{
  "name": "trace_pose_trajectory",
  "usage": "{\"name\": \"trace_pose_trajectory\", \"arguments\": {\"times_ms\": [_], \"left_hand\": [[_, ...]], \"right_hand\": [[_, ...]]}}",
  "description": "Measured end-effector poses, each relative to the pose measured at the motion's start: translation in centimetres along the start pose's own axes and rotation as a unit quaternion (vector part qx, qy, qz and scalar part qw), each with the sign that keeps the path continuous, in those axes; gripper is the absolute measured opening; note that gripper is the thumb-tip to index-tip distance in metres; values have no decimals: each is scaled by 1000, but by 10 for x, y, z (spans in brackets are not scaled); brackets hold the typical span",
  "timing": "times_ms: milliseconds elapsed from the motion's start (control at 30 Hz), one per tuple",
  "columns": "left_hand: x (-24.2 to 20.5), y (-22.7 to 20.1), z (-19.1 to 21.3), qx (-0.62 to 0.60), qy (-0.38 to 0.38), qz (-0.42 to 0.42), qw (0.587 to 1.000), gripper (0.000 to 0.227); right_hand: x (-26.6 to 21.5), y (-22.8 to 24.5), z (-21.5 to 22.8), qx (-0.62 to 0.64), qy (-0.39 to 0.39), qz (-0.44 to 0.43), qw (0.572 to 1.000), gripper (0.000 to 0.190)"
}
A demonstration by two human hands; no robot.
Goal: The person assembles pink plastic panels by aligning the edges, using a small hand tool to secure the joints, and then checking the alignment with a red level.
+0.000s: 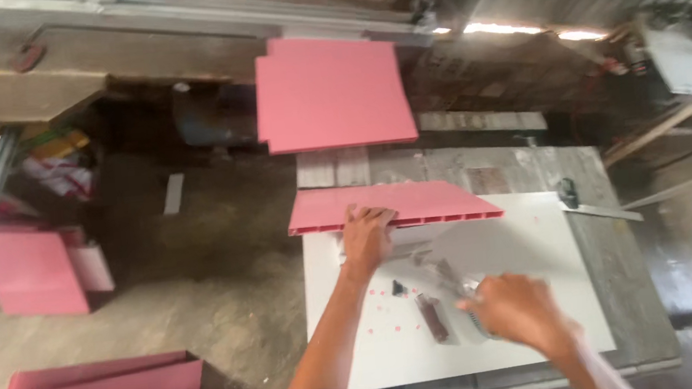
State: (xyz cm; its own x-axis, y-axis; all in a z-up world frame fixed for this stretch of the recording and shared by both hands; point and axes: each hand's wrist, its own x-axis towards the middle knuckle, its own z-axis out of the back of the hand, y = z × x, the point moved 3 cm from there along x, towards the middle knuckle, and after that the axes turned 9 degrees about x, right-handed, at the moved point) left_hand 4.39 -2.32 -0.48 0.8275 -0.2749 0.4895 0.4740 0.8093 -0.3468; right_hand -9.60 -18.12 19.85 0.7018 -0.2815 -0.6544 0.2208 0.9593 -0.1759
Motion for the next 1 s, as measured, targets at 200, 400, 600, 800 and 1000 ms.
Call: {"name": "trace_pose_trajectory", "arguments": {"times_ms": [200, 400, 600, 800, 1000], "left_hand": [[4, 3, -3, -23, 31, 13, 999, 34], [0, 4, -3, 16, 9, -1, 1000, 25], [3, -1, 3, 15, 54, 5, 998, 29], [4, -4, 11, -1, 57, 20, 998, 29], [4, -3, 13, -2, 79, 14, 997, 35]], "right_hand": [[101, -1, -196, 151, -14, 81, 985, 55], [126, 48, -318, 230, -270, 267, 896, 41], [114, 68, -309, 226, -366, 274, 860, 49], [99, 40, -277, 305, -544, 289, 727, 49], [186, -50, -267, 264, -325, -110, 901, 81]]}}
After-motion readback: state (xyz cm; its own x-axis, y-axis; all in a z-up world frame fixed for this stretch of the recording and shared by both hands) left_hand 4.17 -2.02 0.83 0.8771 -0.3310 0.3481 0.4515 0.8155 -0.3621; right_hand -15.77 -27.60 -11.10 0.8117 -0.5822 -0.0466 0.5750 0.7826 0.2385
